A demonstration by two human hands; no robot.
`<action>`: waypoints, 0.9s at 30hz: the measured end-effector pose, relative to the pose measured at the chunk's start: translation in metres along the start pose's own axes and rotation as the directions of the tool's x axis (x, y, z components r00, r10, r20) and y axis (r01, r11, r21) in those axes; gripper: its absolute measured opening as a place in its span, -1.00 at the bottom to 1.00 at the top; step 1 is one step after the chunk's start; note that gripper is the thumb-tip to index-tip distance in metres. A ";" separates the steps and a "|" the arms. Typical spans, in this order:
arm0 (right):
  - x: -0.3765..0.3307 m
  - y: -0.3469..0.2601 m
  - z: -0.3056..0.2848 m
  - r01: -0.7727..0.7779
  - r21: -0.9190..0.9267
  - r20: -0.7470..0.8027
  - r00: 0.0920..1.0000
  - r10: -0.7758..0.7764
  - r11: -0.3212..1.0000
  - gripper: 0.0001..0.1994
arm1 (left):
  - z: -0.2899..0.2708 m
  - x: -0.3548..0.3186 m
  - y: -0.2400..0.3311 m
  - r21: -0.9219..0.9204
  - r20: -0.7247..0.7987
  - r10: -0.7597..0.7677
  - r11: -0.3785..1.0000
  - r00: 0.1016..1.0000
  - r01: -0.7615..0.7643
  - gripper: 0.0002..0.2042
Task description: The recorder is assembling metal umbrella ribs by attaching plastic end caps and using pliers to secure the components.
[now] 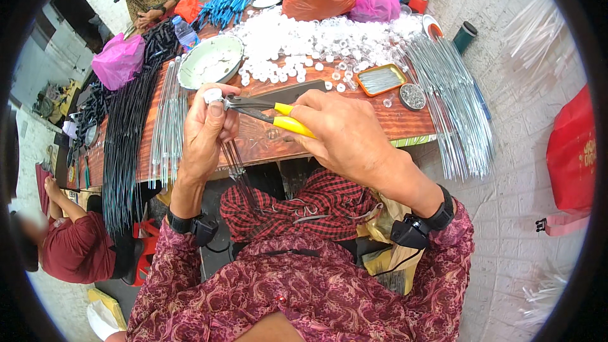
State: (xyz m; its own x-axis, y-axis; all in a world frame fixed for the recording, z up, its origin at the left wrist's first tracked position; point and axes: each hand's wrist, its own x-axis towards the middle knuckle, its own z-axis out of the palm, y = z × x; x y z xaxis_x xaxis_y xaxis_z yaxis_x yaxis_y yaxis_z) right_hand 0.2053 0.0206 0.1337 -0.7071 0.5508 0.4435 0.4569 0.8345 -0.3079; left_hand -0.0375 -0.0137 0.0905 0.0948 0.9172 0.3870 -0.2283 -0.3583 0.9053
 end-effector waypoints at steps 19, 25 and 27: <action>-0.006 0.028 0.021 0.139 0.330 -0.165 0.982 -0.088 0.934 -0.49 | -0.012 0.004 -0.010 -0.173 0.002 -0.118 0.978 0.993 0.116 -0.51; -0.025 0.015 0.002 -0.747 0.656 0.754 0.646 0.116 -0.104 -0.39 | -0.004 0.000 -0.004 -0.173 0.004 -0.155 0.973 0.988 0.154 -0.56; -0.026 0.023 0.005 -0.774 0.625 0.780 0.613 0.128 -0.100 -0.29 | -0.005 0.006 -0.007 -0.154 0.039 -0.165 0.974 0.986 0.169 -0.56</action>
State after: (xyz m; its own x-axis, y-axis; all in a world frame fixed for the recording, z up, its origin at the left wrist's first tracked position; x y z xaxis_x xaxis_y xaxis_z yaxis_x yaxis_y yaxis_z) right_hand 0.2311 0.0255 0.1106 -0.7957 0.4328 -0.4237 0.1641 -0.5193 -0.8387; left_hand -0.0399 -0.0052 0.0856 0.1689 0.9563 0.2388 -0.3552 -0.1670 0.9198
